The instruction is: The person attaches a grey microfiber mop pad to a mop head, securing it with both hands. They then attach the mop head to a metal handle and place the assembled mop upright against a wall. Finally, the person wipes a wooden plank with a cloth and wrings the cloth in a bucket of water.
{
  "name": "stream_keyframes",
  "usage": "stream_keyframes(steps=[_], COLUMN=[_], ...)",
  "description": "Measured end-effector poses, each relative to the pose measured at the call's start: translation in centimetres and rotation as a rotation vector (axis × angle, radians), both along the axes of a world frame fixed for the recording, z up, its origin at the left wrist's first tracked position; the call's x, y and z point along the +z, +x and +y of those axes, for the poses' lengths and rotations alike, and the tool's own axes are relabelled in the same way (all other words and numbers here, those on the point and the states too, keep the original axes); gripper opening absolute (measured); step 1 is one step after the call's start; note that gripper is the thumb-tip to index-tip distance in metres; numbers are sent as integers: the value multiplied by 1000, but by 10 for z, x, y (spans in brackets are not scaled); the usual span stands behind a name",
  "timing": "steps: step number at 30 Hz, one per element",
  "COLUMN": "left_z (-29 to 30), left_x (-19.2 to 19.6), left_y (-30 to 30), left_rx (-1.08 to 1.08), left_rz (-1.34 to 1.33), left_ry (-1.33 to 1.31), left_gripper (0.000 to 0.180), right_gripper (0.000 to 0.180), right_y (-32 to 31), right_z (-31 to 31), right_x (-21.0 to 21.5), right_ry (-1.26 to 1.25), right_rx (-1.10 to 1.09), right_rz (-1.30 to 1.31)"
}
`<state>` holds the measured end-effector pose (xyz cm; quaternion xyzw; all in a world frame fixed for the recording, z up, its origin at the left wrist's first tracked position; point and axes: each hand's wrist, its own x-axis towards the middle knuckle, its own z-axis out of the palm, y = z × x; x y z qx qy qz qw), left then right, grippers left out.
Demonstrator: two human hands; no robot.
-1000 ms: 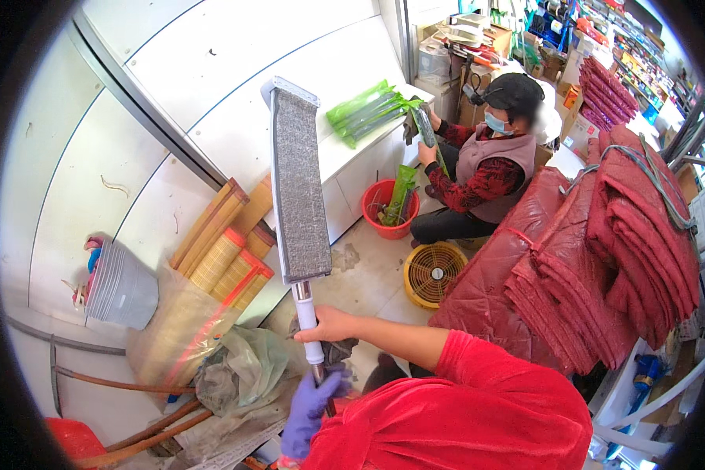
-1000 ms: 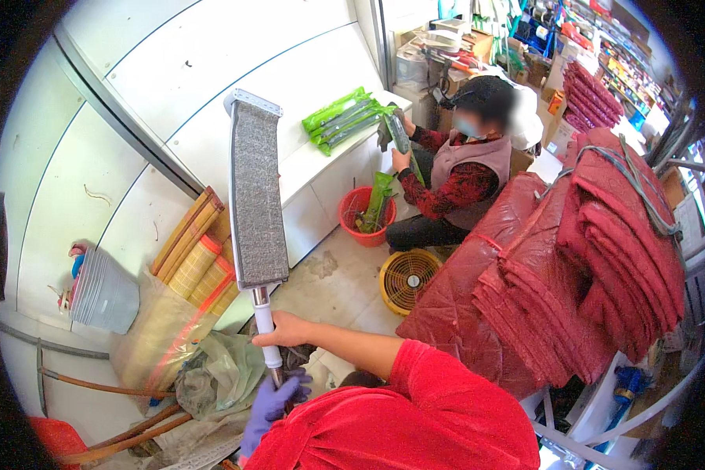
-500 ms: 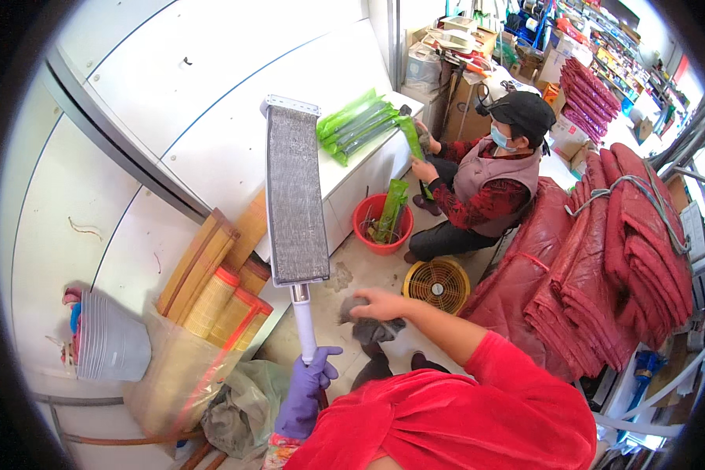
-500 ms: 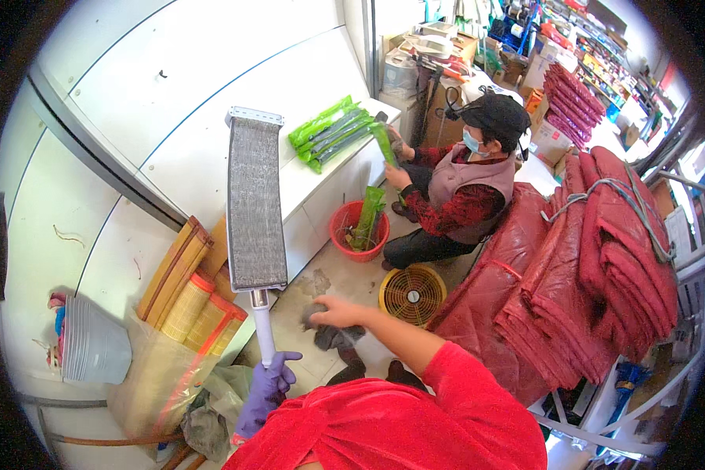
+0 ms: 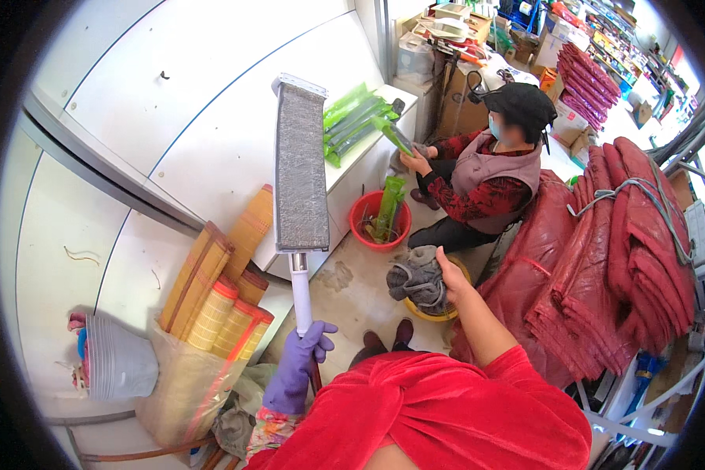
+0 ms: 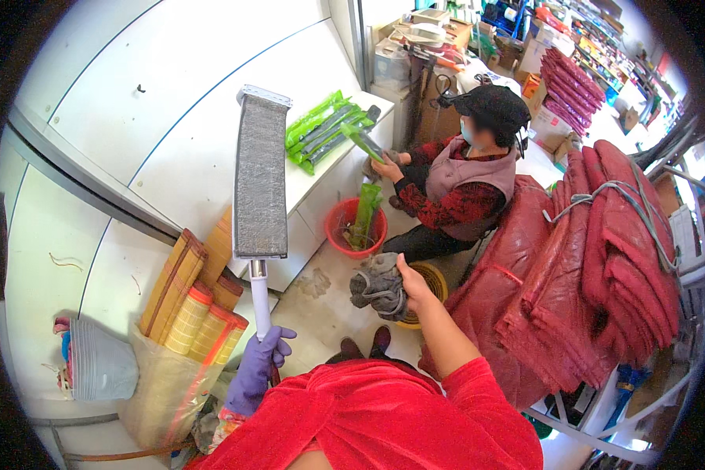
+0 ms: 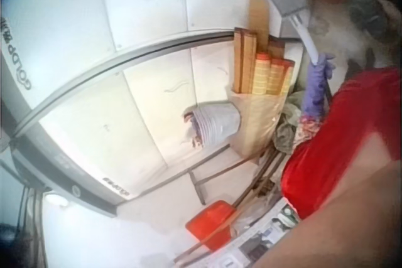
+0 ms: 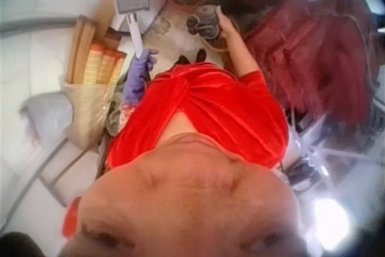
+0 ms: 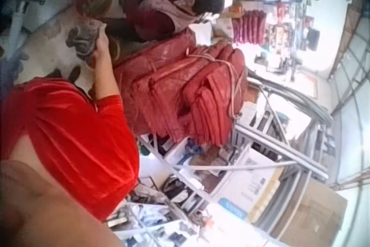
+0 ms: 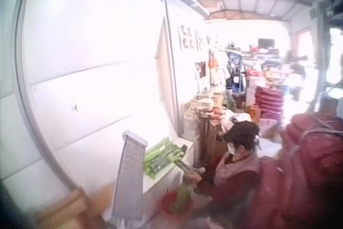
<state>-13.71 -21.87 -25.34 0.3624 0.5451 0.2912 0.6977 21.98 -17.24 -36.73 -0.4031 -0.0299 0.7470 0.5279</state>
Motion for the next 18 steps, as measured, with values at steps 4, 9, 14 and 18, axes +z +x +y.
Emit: stream_keyframes(steps=[4, 9, 14, 18], left_z=[16, 50, 100, 148], left_x=[6, 15, 3, 4], left_y=[11, 20, 15, 13], left_rx=[2, -24, -36, -83], left_rz=[41, 73, 58, 29], left_ry=[-18, -47, -107, -115], left_gripper=[36, 35, 32, 31], right_gripper=[49, 37, 33, 28], right_y=[12, 20, 22, 32], right_z=[24, 43, 69, 96], right_x=[-10, -31, -21, -40], right_ry=[20, 131, 60, 18], right_rx=[-15, -24, -3, 103], right_rz=[-35, -193, -388, -646])
